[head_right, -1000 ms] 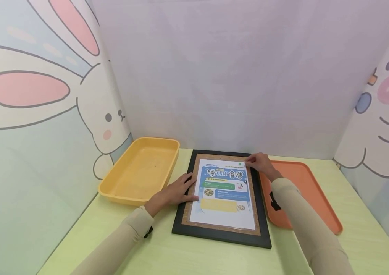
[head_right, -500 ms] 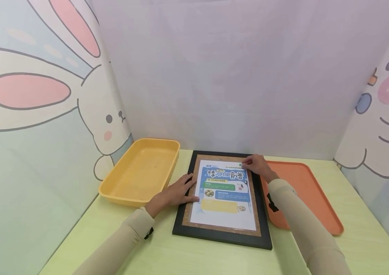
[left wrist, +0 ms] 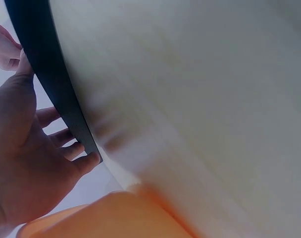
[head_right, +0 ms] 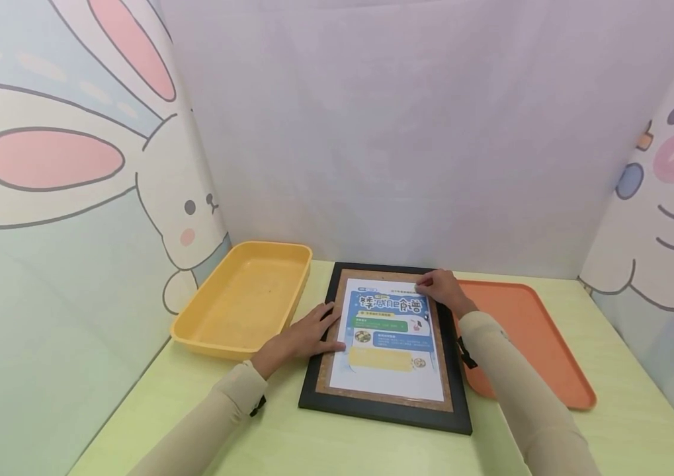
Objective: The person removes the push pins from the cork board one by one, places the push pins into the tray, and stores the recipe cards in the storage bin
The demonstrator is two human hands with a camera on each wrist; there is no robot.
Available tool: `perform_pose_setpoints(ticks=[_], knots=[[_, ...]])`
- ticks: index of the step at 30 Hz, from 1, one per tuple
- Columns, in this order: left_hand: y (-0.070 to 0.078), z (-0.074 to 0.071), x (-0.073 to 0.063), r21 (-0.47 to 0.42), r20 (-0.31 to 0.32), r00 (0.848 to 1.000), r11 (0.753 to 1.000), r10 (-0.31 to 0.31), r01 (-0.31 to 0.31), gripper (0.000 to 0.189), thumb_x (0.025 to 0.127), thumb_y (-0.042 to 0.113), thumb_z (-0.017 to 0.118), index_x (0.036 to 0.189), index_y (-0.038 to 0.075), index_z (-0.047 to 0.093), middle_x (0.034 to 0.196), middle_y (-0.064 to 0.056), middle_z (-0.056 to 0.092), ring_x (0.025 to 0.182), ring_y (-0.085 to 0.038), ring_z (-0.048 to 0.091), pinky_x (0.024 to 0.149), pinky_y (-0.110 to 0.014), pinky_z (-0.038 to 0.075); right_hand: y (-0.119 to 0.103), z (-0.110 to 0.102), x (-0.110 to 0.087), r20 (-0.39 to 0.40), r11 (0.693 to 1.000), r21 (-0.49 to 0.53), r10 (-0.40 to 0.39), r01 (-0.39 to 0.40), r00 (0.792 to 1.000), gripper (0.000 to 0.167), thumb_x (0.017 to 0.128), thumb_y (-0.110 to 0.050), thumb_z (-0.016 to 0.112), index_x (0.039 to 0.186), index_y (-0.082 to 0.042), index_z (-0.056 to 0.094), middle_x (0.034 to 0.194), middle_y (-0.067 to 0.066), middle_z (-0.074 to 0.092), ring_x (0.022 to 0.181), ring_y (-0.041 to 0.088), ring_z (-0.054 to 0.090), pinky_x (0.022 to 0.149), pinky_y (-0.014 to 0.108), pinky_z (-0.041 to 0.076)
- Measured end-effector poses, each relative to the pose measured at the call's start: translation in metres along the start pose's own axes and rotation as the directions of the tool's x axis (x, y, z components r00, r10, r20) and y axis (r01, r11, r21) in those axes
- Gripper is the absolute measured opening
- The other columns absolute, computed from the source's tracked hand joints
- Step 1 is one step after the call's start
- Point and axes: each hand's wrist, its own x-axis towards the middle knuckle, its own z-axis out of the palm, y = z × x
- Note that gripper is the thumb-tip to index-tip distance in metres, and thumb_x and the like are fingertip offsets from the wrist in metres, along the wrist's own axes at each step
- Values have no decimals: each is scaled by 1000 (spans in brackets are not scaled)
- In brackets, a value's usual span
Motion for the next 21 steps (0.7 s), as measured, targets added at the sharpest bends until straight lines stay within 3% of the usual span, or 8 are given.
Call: perform_pose_setpoints(ticks=[13, 21], knots=[[1, -1, -1, -5, -5, 1000, 1000, -8, 8, 92, 96, 69, 59, 162, 9, 37, 169, -15, 27, 155, -33, 27, 123, -45, 31, 0, 2, 1, -11, 1000, -6, 4, -4, 1000, 26, 97, -17, 76, 116, 1, 76, 105, 17, 73, 94, 31, 62, 86, 45, 56], [1, 0, 0, -3, -9, 1000, 1000, 2, -2, 93, 96, 69, 58, 161, 7, 37, 169, -16, 27, 156, -35, 26, 123, -47, 31, 2, 2, 2, -23, 1000, -9, -3, 3, 1000, 20, 97, -17, 76, 108, -1, 78, 99, 14, 73, 90, 29, 61, 81, 41, 55]])
